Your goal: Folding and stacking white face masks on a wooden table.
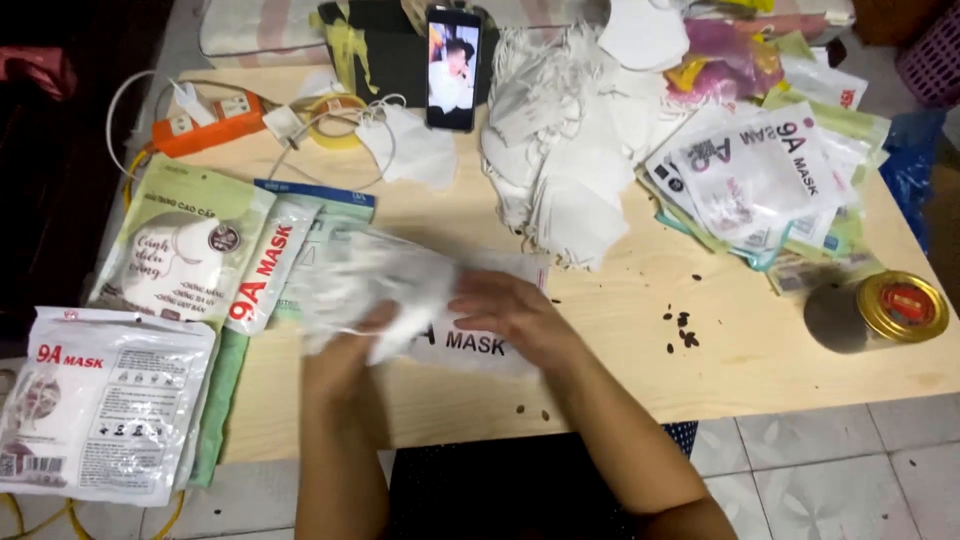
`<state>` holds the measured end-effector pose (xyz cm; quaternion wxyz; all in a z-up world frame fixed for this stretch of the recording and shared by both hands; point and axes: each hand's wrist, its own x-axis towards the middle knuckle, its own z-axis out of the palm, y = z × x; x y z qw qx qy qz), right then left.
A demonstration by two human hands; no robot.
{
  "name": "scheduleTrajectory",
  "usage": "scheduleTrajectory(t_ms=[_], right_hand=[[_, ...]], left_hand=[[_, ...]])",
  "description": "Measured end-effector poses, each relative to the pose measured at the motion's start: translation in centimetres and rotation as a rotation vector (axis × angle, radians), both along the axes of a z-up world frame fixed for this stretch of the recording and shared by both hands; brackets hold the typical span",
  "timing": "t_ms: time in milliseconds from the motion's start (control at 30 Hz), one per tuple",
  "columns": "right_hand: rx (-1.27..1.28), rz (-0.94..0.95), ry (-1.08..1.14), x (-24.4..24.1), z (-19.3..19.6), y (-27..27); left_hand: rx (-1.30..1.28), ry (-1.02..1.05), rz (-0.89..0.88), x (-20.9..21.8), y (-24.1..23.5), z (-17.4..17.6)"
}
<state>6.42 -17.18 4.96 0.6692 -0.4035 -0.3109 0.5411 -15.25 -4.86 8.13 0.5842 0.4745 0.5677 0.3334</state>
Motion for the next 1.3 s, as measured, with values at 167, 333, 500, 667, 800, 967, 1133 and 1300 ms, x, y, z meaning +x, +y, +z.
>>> scheduleTrajectory(t_ms=[167,333,500,667,800,967,1133,1300], right_hand=[[-0.013,0.168,-0.173,4.0,-3.3,-5.1],[-0.275,0.094,-0.429,5.7,-2.9,-12.1],[-0.317,-0.049,-0.663,8.7,-4.4,-17.8],[-0.431,-0.697,-0.016,9.1,-4.8,-18.8],[-0.454,-0.777,-0.17,9.6,-4.6,-18.0],[-0.471,-0.832,-0.181,8.6,-3.4,-17.6],[-0.438,-0.858,-0.146,9.1,-4.6,-17.5],[-0.408,-0.864,-0.107,8.5,-5.0,-17.0]], left_hand=[[0.205,0.042,-0.558,4.5,-4.6,-0.7],[0.382,0.083,-1.055,6.0,-7.4,-1.7],[0.342,-0.099,-1.042,8.5,-6.0,-1.9],[0.854,0.337,-0.696,14.4,-7.5,-8.2],[1.011,0.7,-0.824,15.9,-9.3,-5.9],[0.851,0.633,-0.786,15.7,-8.1,-9.0],[0.691,0.543,-0.828,14.0,-5.2,-11.3],[0.66,0.54,-0.841,13.6,-7.2,-5.5]])
